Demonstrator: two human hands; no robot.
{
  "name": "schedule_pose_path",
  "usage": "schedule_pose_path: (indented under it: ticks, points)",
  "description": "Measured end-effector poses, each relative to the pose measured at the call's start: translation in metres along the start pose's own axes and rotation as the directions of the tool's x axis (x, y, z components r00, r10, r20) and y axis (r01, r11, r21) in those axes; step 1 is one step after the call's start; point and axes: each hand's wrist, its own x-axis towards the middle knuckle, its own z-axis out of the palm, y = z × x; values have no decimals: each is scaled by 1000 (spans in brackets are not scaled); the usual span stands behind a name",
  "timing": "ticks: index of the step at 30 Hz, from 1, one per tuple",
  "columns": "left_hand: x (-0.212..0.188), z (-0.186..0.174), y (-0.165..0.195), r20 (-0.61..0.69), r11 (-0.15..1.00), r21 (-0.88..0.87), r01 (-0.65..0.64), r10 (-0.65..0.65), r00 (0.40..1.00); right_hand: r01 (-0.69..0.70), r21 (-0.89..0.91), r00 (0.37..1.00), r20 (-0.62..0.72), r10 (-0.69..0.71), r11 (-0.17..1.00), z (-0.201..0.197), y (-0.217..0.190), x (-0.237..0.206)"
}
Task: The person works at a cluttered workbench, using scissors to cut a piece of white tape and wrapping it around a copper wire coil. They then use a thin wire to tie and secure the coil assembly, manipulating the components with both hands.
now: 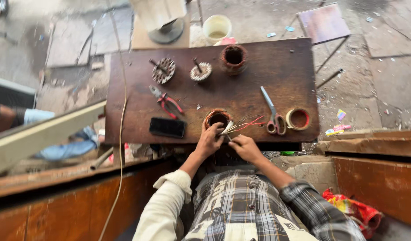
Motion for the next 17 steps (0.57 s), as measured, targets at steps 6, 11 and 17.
schedule_pose_path:
  ticks: [6,11,17]
  points:
    - [8,-12,8,-9,997,-51,59,-60,998,-374,203,919,-52,391,905,-8,-23,7]
    - [21,-22,11,26,982,-65,177,-176,984,-185,106,971,-135,198,977,1,-38,32]
    - [12,-17,9,68,981,-51,187,-183,981,-342,283,939,68,337,896,9,-15,24]
